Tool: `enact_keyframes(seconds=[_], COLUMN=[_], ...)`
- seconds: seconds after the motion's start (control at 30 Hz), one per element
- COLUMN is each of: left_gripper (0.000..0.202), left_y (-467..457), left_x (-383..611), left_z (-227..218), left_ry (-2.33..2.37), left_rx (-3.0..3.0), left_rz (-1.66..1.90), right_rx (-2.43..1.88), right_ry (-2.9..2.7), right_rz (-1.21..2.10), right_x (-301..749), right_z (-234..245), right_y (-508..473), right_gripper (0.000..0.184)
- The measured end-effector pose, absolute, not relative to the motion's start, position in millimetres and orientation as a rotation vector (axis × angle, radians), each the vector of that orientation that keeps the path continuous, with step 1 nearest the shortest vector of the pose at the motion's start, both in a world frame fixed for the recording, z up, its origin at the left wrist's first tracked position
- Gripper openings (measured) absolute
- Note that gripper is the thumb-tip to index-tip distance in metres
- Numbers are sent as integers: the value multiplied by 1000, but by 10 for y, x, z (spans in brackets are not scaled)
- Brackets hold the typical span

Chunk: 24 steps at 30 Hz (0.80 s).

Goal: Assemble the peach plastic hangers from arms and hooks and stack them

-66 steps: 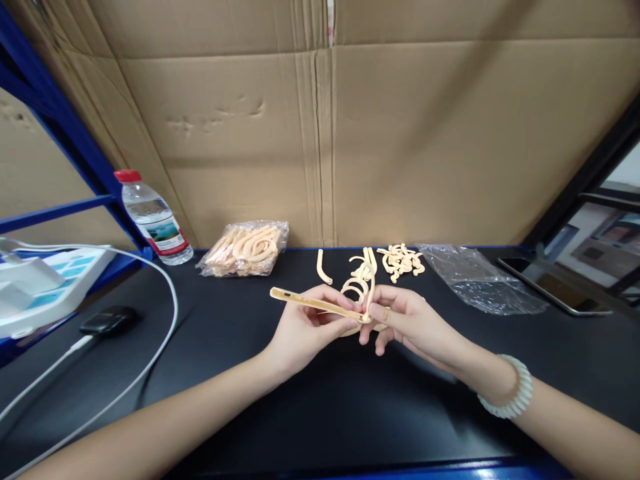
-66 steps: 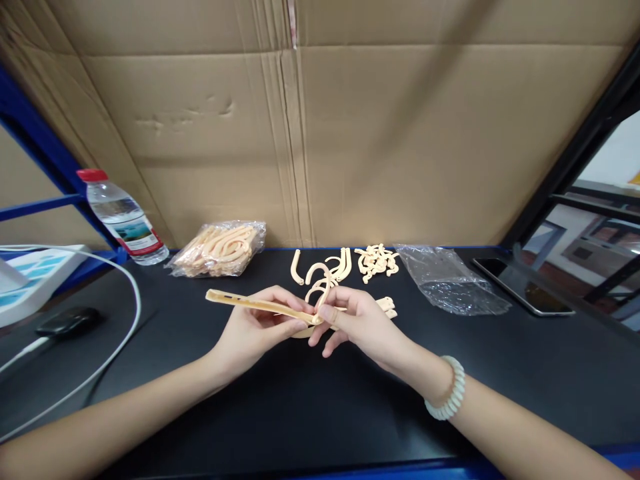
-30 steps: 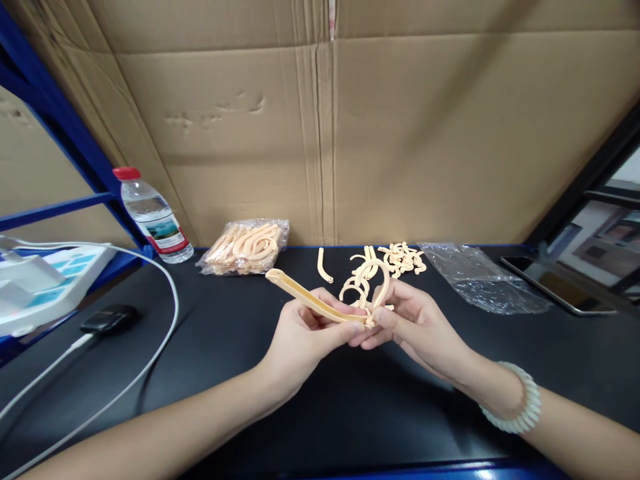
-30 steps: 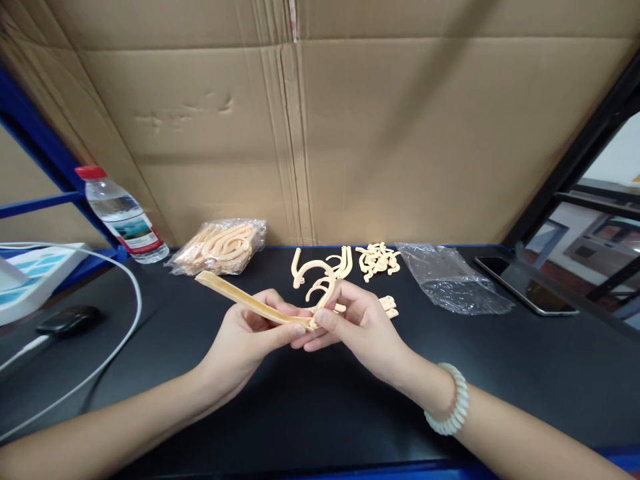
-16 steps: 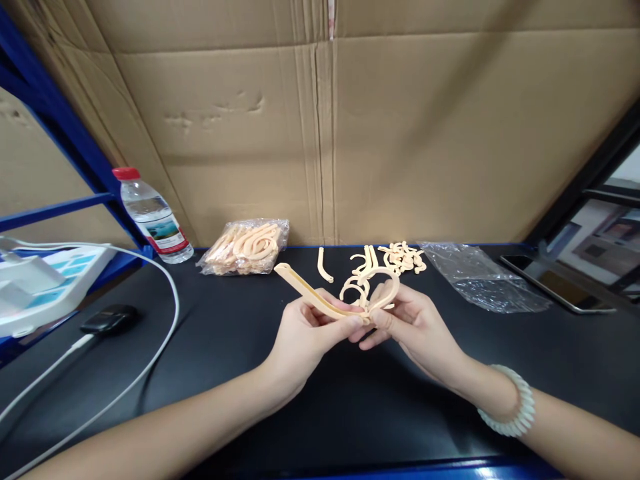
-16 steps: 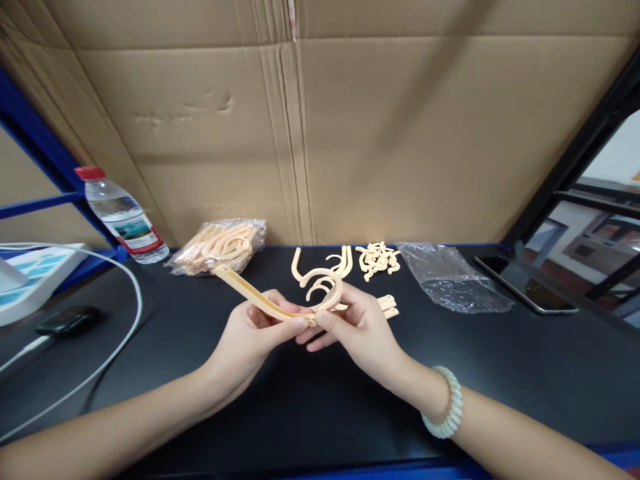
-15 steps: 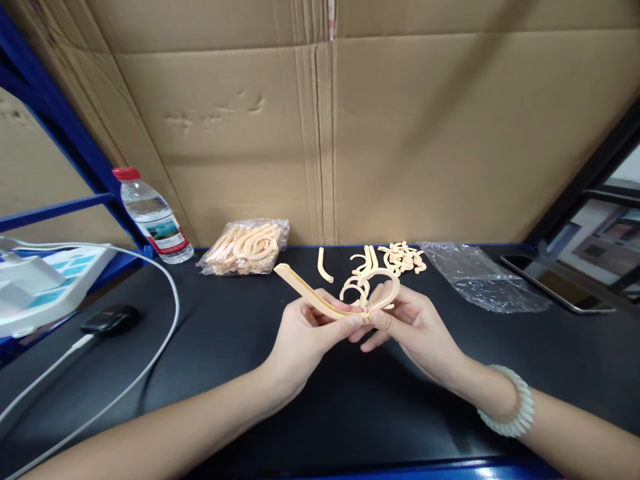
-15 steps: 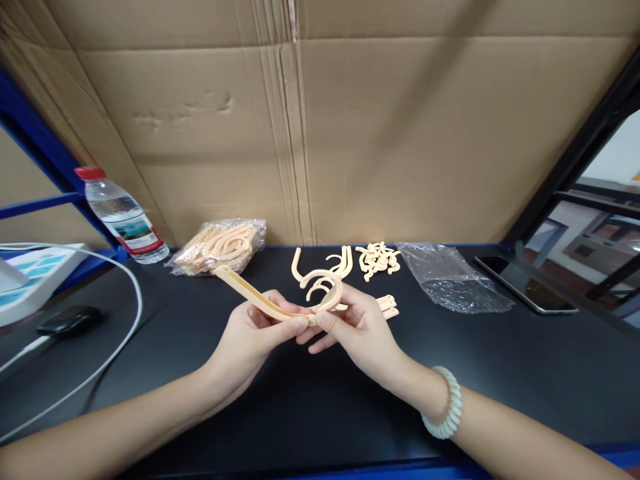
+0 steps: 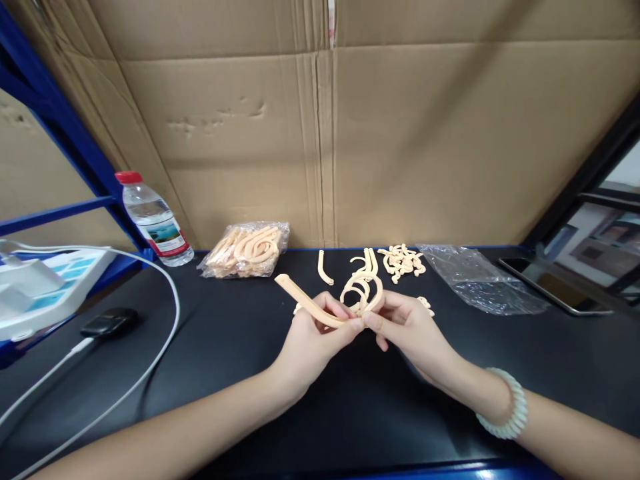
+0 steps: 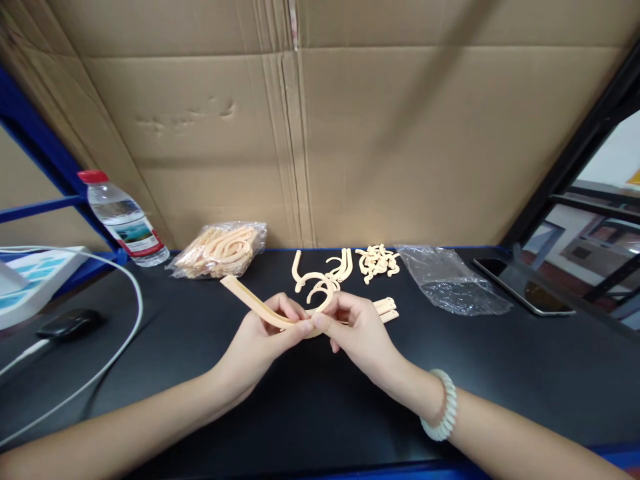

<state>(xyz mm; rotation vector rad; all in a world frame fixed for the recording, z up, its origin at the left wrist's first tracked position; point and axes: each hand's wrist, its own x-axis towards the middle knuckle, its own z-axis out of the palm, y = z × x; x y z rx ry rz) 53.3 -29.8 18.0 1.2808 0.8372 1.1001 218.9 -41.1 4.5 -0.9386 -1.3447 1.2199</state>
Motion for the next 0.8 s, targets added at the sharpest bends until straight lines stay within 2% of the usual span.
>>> enact_keyframes(seconds=[0.2, 0.27, 0.37, 0.43, 0.63, 0.8], left_gripper=[33, 35, 35, 35, 37, 34], left_y=[-198, -179, -166, -155, -90, -76], left_x=[492, 478, 461, 451, 422, 407], left_z=[164, 174, 191, 197, 196, 185], left_ry=[748, 790, 805, 791, 763, 734], left_rx=[1161, 1116, 1087, 1074, 1017, 1019], left_rz=[1096, 1134, 1155, 1172, 1257, 1264], right_rx=[-989, -1152, -1687, -1834, -2159, -2307], right_ry=[-1538, -1560, -1766, -1797, -1890, -1916], right_rz=[1256, 1202, 976, 857, 573, 528], right_x=[2429, 2565, 2716, 2748, 2642, 2587], right_z=[251, 332, 389, 376, 267, 255], right_y=[-236, -58, 297, 539, 988, 1050], right_gripper=[30, 30, 19, 21, 25, 25])
